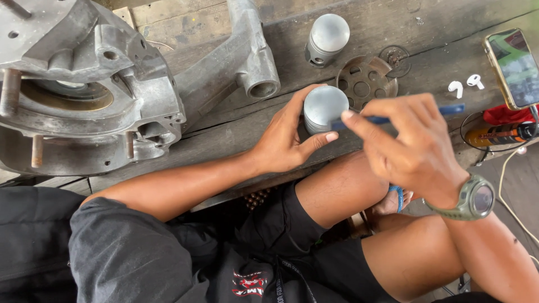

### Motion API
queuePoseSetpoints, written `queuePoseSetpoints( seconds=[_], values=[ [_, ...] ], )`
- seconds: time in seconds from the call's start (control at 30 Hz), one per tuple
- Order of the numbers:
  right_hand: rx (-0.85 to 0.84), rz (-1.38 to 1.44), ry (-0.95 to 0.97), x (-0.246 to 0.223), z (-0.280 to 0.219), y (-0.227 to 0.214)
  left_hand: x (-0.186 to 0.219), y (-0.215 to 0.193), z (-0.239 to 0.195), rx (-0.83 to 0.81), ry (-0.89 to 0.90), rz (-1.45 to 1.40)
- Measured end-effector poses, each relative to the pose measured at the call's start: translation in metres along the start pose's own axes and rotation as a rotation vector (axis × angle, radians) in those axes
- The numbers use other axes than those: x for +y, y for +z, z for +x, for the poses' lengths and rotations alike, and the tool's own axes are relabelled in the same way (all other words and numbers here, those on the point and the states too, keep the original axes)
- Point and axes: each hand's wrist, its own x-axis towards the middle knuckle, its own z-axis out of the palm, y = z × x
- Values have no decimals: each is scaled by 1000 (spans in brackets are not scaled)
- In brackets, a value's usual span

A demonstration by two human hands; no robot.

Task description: Cleaning the top surface of a motorcycle engine piston using a manual scrubbing tool

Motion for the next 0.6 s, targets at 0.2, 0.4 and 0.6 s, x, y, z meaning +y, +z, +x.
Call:
queuePoseSetpoints(
  seconds=[0.2,0.4,0.6],
  values=[
    [11,-18,10,2,-4,4,3,0,1,-6,-5,11],
    [20,-16,39,3,1,-1,4,0,1,27,-35,-14],
    [-4,2,-15,-8,8,-5,5,-1,1,13,7,-16]
  ],
)
